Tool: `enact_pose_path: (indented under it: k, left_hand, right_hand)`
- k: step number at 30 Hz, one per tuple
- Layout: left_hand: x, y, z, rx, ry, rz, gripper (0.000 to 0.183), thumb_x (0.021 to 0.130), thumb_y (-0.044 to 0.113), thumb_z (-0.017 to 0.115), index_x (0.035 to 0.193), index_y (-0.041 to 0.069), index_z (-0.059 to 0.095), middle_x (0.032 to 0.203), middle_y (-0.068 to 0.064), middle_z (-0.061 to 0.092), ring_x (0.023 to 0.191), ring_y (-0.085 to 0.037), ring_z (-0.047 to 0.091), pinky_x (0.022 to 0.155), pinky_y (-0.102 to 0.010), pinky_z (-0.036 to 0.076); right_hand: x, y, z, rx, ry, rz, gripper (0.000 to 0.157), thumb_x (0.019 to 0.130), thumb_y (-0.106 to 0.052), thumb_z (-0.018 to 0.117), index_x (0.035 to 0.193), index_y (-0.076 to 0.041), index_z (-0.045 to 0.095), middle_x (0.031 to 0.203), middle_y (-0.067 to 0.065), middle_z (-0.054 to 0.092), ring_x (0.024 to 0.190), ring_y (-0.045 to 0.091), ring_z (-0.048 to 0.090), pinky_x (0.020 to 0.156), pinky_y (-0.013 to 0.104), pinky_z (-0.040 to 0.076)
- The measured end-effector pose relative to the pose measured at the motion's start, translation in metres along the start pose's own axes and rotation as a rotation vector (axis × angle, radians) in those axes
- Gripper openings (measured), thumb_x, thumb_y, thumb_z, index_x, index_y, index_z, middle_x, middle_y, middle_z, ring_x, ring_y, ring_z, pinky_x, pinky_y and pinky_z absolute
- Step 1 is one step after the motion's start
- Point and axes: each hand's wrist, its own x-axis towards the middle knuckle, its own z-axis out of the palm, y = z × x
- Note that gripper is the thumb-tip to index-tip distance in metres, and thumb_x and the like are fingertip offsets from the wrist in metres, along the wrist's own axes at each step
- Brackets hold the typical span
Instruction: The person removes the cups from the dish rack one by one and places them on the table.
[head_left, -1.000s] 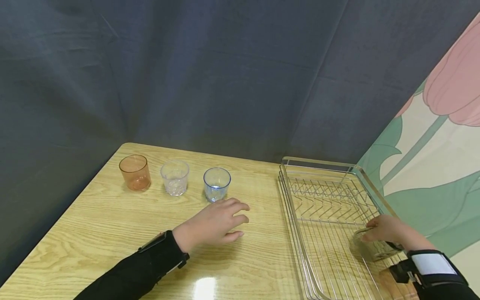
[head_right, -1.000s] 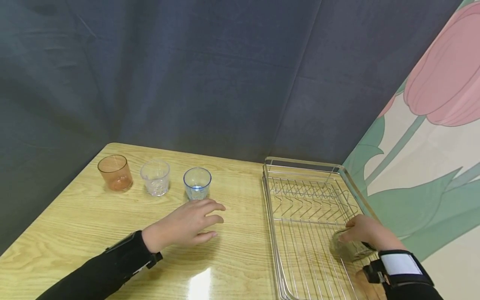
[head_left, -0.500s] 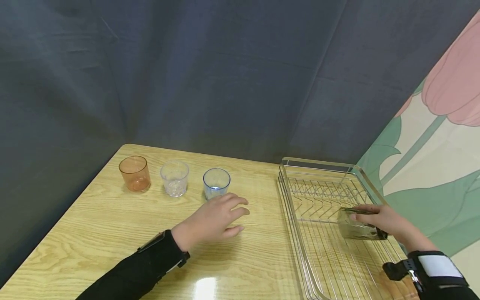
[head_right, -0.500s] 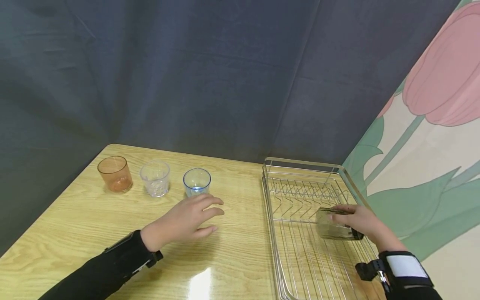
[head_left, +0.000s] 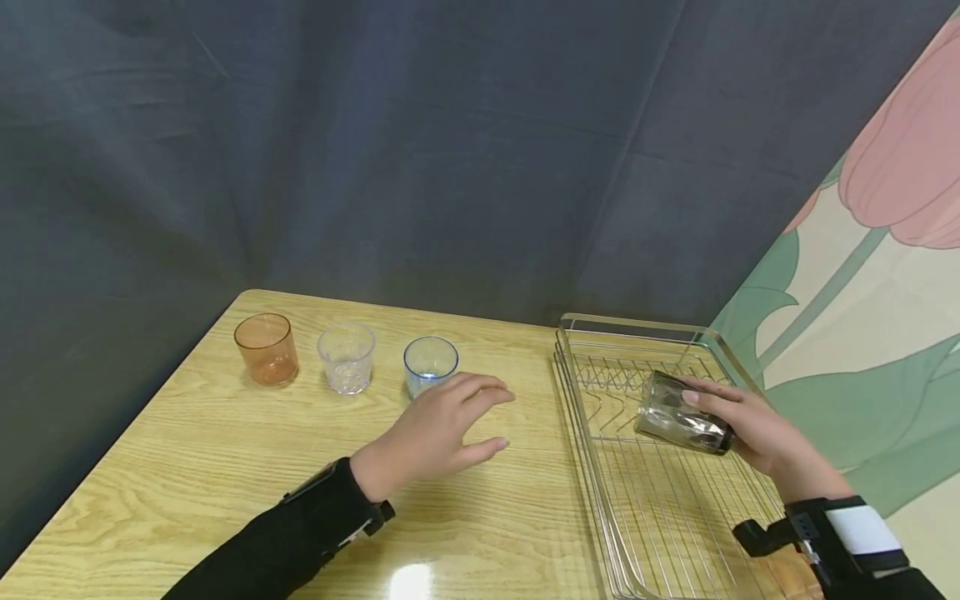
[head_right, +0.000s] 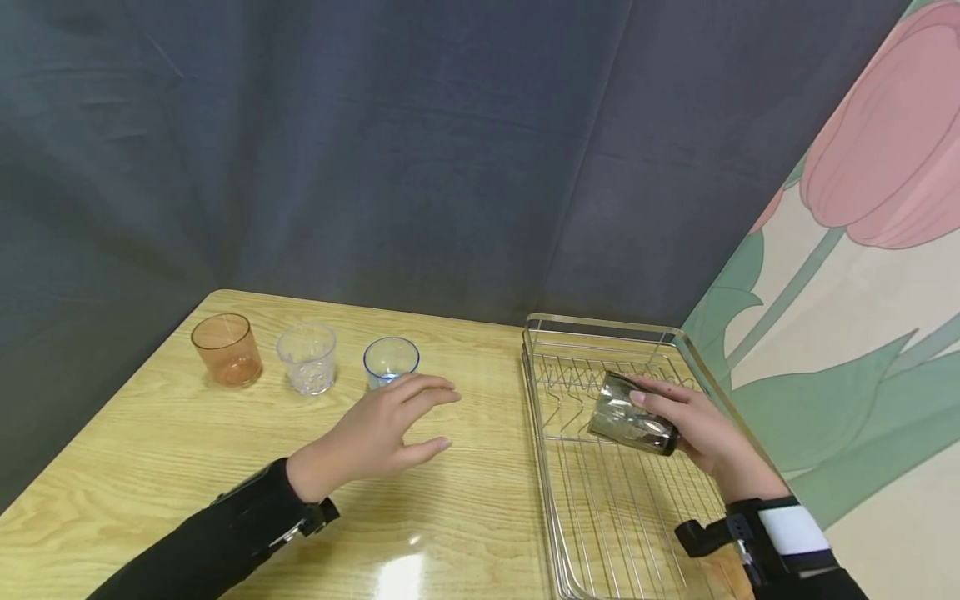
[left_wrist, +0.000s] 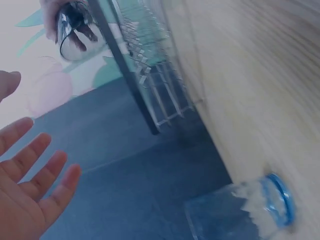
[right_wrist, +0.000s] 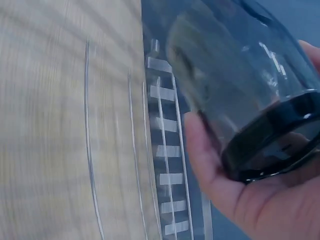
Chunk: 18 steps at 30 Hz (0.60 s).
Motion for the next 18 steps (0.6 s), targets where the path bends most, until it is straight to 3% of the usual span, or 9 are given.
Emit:
enact_pose_path:
  k: [3,5,7,10,18]
  left_hand:
    - [0.008,0.007,-0.003,-0.047,0.025,-0.024,0.055,0.086,0.034,0.074,0.131,0.009,0.056,0.129,-0.006,0.058,0.119,-0.021,0.055,0.100,-0.033,0.046]
    - [0.013,0.012,-0.005,-0.083,0.040,-0.037,0.060,0.084,0.034,0.076,0.133,0.008,0.054,0.131,-0.007,0.057,0.119,-0.021,0.055,0.098,-0.033,0.047]
    - [0.018,0.018,-0.006,-0.125,0.055,-0.045,0.063,0.083,0.033,0.077,0.135,0.007,0.053,0.132,-0.008,0.056,0.120,-0.021,0.055,0.098,-0.032,0.048]
    - [0.024,0.025,-0.007,-0.170,0.072,-0.051,0.068,0.081,0.035,0.078,0.136,0.007,0.050,0.135,-0.009,0.054,0.123,-0.022,0.053,0.099,-0.031,0.047]
    - [0.038,0.042,-0.011,-0.291,0.072,-0.090,0.087,0.077,0.039,0.081,0.147,0.012,0.037,0.149,-0.009,0.038,0.136,-0.024,0.040,0.108,-0.039,0.039]
  right_hand:
    - [0.001,-0.012,0.015,0.127,-0.038,-0.091,0.039,0.105,-0.024,0.042,0.143,-0.033,0.047,0.148,0.019,0.034,0.115,0.022,0.056,0.073,0.026,0.055]
    - [0.002,-0.020,0.026,0.244,-0.092,-0.171,0.038,0.105,-0.018,0.040,0.134,-0.037,0.056,0.134,0.006,0.050,0.097,0.012,0.064,0.071,0.028,0.057]
    - [0.003,-0.030,0.037,0.339,-0.159,-0.241,0.041,0.105,-0.013,0.037,0.130,-0.037,0.060,0.119,-0.003,0.059,0.092,0.012,0.066,0.072,0.029,0.057]
    - [0.003,-0.044,0.054,0.411,-0.239,-0.312,0.044,0.104,-0.010,0.035,0.131,-0.034,0.060,0.115,-0.002,0.062,0.091,0.012,0.066,0.073,0.028,0.058]
    - [0.005,-0.070,0.091,0.422,-0.348,-0.380,0.042,0.103,-0.011,0.038,0.135,-0.031,0.058,0.122,0.000,0.058,0.098,0.015,0.064,0.078,0.032,0.057]
